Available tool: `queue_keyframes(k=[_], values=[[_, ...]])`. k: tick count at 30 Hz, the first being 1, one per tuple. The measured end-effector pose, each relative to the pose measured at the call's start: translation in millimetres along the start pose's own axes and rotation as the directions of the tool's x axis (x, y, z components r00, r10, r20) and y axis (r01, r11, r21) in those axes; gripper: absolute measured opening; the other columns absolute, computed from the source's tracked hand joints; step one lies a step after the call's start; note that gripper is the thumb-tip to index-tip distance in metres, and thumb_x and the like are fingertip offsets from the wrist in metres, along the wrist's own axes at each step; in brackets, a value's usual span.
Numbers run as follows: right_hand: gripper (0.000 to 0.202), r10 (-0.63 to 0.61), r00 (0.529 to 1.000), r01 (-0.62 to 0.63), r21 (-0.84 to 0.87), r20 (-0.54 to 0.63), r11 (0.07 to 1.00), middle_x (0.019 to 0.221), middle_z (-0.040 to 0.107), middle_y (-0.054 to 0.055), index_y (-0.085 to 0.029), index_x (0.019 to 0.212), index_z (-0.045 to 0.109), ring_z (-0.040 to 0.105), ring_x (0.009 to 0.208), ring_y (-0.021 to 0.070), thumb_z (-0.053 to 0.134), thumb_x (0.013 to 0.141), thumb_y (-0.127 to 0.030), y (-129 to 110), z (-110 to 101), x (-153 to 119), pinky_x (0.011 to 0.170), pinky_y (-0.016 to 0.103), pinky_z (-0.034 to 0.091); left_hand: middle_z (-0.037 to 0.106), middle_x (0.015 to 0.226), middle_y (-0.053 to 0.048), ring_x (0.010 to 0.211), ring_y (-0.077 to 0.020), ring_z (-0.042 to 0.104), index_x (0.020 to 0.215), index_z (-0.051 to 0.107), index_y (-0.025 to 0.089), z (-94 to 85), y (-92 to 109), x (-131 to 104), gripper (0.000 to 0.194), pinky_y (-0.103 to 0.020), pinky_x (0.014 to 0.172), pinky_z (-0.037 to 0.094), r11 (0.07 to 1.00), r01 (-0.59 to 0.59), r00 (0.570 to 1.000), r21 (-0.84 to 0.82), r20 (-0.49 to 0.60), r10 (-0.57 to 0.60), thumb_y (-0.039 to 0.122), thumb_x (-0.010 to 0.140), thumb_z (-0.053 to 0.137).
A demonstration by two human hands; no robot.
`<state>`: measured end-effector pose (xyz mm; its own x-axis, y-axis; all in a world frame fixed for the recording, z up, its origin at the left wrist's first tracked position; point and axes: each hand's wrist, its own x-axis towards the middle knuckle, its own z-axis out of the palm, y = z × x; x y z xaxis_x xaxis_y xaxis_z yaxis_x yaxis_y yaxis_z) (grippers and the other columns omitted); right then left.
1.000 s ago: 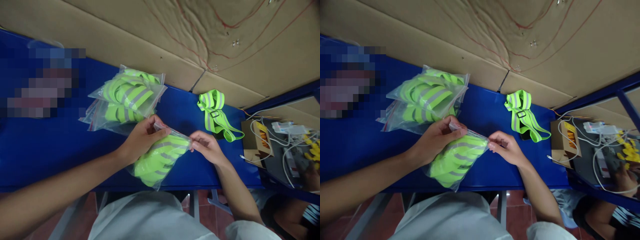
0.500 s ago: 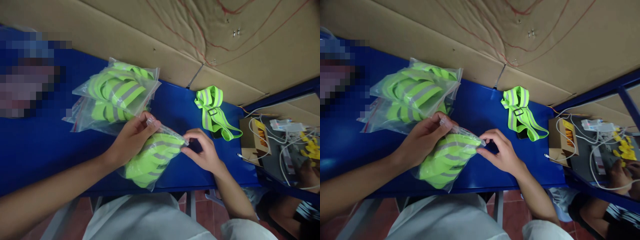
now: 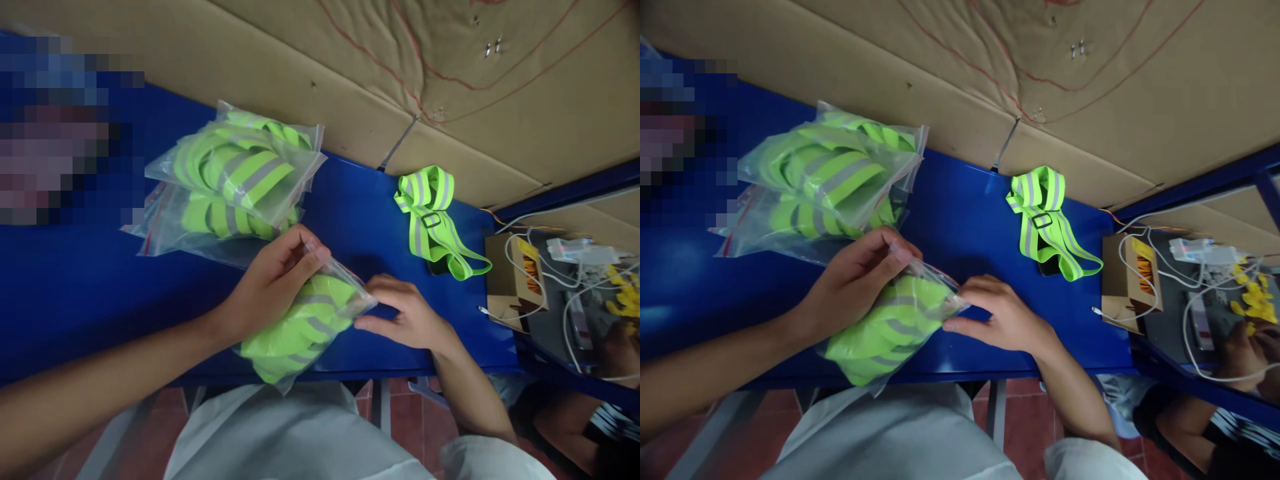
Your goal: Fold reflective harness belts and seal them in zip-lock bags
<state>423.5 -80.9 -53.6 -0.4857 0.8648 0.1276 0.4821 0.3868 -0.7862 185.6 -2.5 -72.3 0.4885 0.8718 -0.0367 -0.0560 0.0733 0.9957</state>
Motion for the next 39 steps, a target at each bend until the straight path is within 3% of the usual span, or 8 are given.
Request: queue_keyframes(k=[3, 8, 12, 16, 21, 28, 33, 39], values=[[0.013, -0.016, 0.997, 0.010, 0.074, 0.080, 0.997, 0.084, 0.066, 0.003, -0.019, 0.090, 0.070, 0.062, 0.079, 0.0148, 0.069, 0.099, -0.028, 0.5, 0.0, 0.9, 0.074, 0.028, 0.049, 0.063, 0.086, 0.000, 0.068, -0.0093, 0.052, 0.087, 0.059, 0.019, 1.1, 1.2, -1.1, 0.027, -0.019, 0.060, 0.043, 0.999, 0.026, 1.000, 0.024, 0.016, -0.026, 0.044, 0.099, 0.062], [0.015, 0.074, 0.989, -0.072, 0.017, -0.129, 0.997, 0.095, 0.074, 0.003, -0.021, 0.109, 0.067, 0.068, 0.081, 0.0141, 0.073, 0.096, -0.025, 0.5, 5.0, -1.6, 0.077, 0.025, 0.054, 0.063, 0.088, 0.000, 0.076, -0.0132, 0.059, 0.094, 0.055, 0.022, -1.4, 9.2, 3.1, 0.033, -0.022, 0.065, 0.047, 0.974, 0.221, 0.969, -0.056, 0.126, -0.213, 0.043, 0.085, 0.077], [0.021, 0.136, 0.984, -0.133, 0.038, -0.112, 0.990, 0.103, 0.077, 0.002, -0.023, 0.113, 0.066, 0.072, 0.086, 0.0132, 0.075, 0.094, -0.026, 0.5, 7.2, -4.0, 0.080, 0.023, 0.057, 0.068, 0.095, 0.001, 0.081, -0.0168, 0.065, 0.098, 0.048, 0.024, -4.0, 10.4, 4.8, 0.045, -0.024, 0.066, 0.049, 0.936, 0.343, 0.923, -0.076, 0.216, -0.320, 0.034, 0.075, 0.084], [0.038, 0.272, 0.953, -0.255, 0.136, -0.131, 0.957, 0.098, 0.079, 0.001, -0.023, 0.128, 0.061, 0.075, 0.086, 0.0142, 0.076, 0.093, -0.029, 0.5, 3.9, -3.9, 0.080, 0.024, 0.058, 0.067, 0.096, 0.002, 0.080, -0.0133, 0.064, 0.095, 0.046, 0.022, -5.3, 9.8, 3.8, 0.038, -0.023, 0.069, 0.050, 0.942, 0.312, 0.937, -0.122, 0.200, -0.285, 0.031, 0.081, 0.080], [0.020, 0.417, 0.904, -0.378, 0.284, -0.091, 0.881, 0.083, 0.076, 0.002, -0.019, 0.092, 0.071, 0.069, 0.071, 0.0126, 0.073, 0.095, -0.039, 3.0, -0.7, -2.2, 0.068, 0.024, 0.056, 0.067, 0.095, 0.004, 0.081, -0.0107, 0.062, 0.093, 0.045, 0.022, -8.2, 12.0, 4.7, 0.037, -0.021, 0.072, 0.050, 0.936, 0.298, 0.952, -0.185, 0.126, -0.278, 0.025, 0.081, 0.081], [0.021, 0.453, 0.882, -0.407, 0.277, -0.127, 0.870, 0.085, 0.072, 0.002, -0.020, 0.094, 0.071, 0.065, 0.076, 0.0127, 0.067, 0.099, -0.040, 3.3, 1.3, -0.4, 0.071, 0.025, 0.052, 0.068, 0.093, 0.004, 0.080, -0.0119, 0.062, 0.092, 0.048, 0.022, -8.8, 12.5, 5.6, 0.039, -0.021, 0.073, 0.050, 0.930, 0.315, 0.949, -0.189, 0.081, -0.305, 0.028, 0.078, 0.083], [0.020, 0.420, 0.886, -0.349, 0.312, -0.198, 0.884, 0.096, 0.075, 0.003, -0.022, 0.110, 0.069, 0.070, 0.086, 0.0149, 0.070, 0.097, -0.036, 3.6, 9.8, 0.5, 0.078, 0.027, 0.054, 0.069, 0.094, 0.003, 0.080, -0.0127, 0.061, 0.094, 0.052, 0.022, -8.3, 6.2, 4.5, 0.033, -0.022, 0.070, 0.048, 0.951, 0.285, 0.958, -0.116, 0.079, -0.277, 0.033, 0.083, 0.081], [0.015, 0.421, 0.871, -0.353, 0.273, -0.254, 0.895, 0.087, 0.074, 0.002, -0.021, 0.096, 0.071, 0.069, 0.079, 0.0145, 0.071, 0.096, -0.036, 2.0, 16.9, 0.5, 0.071, 0.026, 0.053, 0.069, 0.092, 0.001, 0.074, -0.0142, 0.062, 0.098, 0.057, 0.023, -7.4, 7.8, 6.8, 0.035, -0.021, 0.063, 0.047, 0.945, 0.324, 0.942, -0.033, 0.099, -0.320, 0.040, 0.080, 0.082]])
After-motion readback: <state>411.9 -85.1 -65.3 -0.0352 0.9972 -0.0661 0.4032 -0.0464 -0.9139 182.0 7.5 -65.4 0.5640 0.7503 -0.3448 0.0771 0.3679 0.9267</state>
